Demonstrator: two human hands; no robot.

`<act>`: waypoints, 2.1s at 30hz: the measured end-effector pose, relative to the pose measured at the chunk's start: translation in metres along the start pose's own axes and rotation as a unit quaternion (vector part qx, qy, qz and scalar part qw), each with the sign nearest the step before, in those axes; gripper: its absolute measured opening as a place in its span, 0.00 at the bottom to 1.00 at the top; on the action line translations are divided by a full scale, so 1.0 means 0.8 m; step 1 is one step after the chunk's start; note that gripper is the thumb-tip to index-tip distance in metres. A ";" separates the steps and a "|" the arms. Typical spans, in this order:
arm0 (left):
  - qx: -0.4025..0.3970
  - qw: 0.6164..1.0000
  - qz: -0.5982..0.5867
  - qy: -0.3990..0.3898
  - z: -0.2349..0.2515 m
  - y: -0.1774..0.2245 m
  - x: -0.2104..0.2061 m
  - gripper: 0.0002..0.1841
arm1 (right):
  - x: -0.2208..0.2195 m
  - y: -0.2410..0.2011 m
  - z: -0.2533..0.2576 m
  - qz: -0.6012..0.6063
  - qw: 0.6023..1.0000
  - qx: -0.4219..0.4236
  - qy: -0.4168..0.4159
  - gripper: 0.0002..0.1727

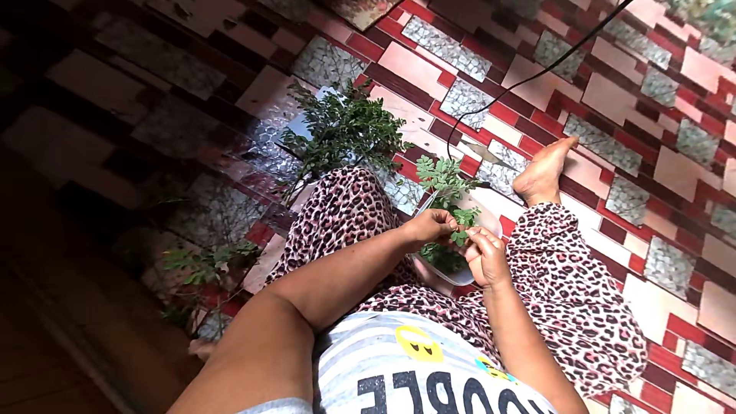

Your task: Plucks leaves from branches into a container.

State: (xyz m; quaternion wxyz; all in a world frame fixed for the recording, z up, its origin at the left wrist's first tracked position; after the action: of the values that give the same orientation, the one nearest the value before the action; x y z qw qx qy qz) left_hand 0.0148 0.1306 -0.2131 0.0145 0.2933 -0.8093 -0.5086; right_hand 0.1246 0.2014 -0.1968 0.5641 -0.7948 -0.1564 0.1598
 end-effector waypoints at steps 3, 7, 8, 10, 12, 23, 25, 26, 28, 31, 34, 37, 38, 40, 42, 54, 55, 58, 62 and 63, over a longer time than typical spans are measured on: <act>-0.001 1.000 0.008 -0.002 -0.001 0.001 -0.001 0.06 | 0.001 0.000 0.001 -0.027 0.999 0.016 -0.004 0.06; -0.003 1.000 0.023 -0.001 -0.004 0.002 -0.002 0.07 | 0.003 0.003 0.005 -0.086 0.995 0.047 0.002 0.05; -0.004 1.000 0.023 -0.001 -0.002 0.002 -0.001 0.07 | 0.003 0.004 0.005 -0.085 0.995 0.050 0.001 0.05; -0.003 1.000 0.008 -0.001 0.008 -0.003 0.001 0.06 | 0.002 0.003 0.003 -0.057 0.997 0.044 0.000 0.07; 0.006 1.000 -0.014 0.008 0.017 -0.010 0.006 0.06 | 0.001 0.002 0.001 -0.025 0.999 0.028 0.001 0.09; 0.012 0.998 -0.033 0.052 0.004 -0.005 0.006 0.04 | -0.004 0.015 0.000 -0.053 0.998 0.011 0.021 0.03; 0.012 0.998 -0.028 0.053 0.004 -0.004 0.006 0.04 | -0.003 0.016 0.002 -0.051 0.998 0.021 0.026 0.03; 0.014 0.998 -0.028 0.055 0.005 -0.005 0.006 0.04 | -0.003 0.016 0.002 -0.050 0.998 0.017 0.025 0.04; 0.016 0.998 -0.033 0.057 0.010 -0.010 0.007 0.04 | -0.004 0.015 -0.001 -0.040 0.999 -0.003 0.019 0.07; 0.019 0.997 -0.047 0.052 0.015 -0.012 0.008 0.05 | -0.005 0.015 -0.004 -0.038 0.999 -0.022 0.015 0.07; 0.024 0.998 -0.036 0.055 0.004 -0.007 0.004 0.04 | -0.005 0.018 -0.002 -0.044 0.999 -0.025 0.020 0.07; 0.028 0.998 -0.033 0.054 0.003 -0.007 0.002 0.04 | -0.006 0.022 -0.001 -0.051 0.998 -0.028 0.028 0.09; 0.028 0.998 -0.033 0.055 0.003 -0.007 0.002 0.05 | -0.006 0.023 0.000 -0.054 0.998 -0.024 0.031 0.08; 0.027 0.998 -0.032 0.056 0.004 -0.008 0.003 0.04 | -0.004 0.024 0.002 -0.057 0.998 -0.004 0.039 0.04; 0.022 0.997 -0.033 0.060 0.005 -0.008 0.004 0.04 | -0.004 0.022 0.003 -0.060 0.998 0.014 0.035 0.04; 0.024 0.996 -0.052 0.065 0.013 -0.011 0.008 0.03 | 0.009 0.016 0.006 -0.118 0.993 0.002 -0.007 0.01; 0.020 0.996 -0.045 0.073 0.009 -0.009 0.008 0.03 | 0.009 0.014 0.007 -0.142 0.989 0.033 -0.011 0.02; 0.006 0.995 -0.050 0.083 0.016 -0.009 0.015 0.03 | 0.004 0.007 0.005 -0.246 0.962 0.093 -0.066 0.03; -0.009 0.998 -0.030 0.055 0.018 -0.005 0.014 0.03 | 0.012 0.002 0.005 -0.266 0.961 0.057 -0.058 0.10; -0.020 0.999 -0.006 0.042 0.012 -0.002 0.010 0.03 | 0.018 0.002 0.009 -0.225 0.973 0.034 -0.036 0.13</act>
State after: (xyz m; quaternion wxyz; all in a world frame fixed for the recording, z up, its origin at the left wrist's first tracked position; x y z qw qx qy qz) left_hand 0.0057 0.1341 -0.2210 0.0512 0.3187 -0.7957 -0.5125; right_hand 0.1347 0.2132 -0.2013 0.6067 -0.7130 -0.3459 0.0620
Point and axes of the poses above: each hand's wrist, its own z-axis towards the middle knuckle, its own x-axis out of the back of the hand, y = z × x, the point moved 9 cm from there along z, towards the middle knuckle, and after that the axes turned 13 degrees about y, right-handed, at the moved point
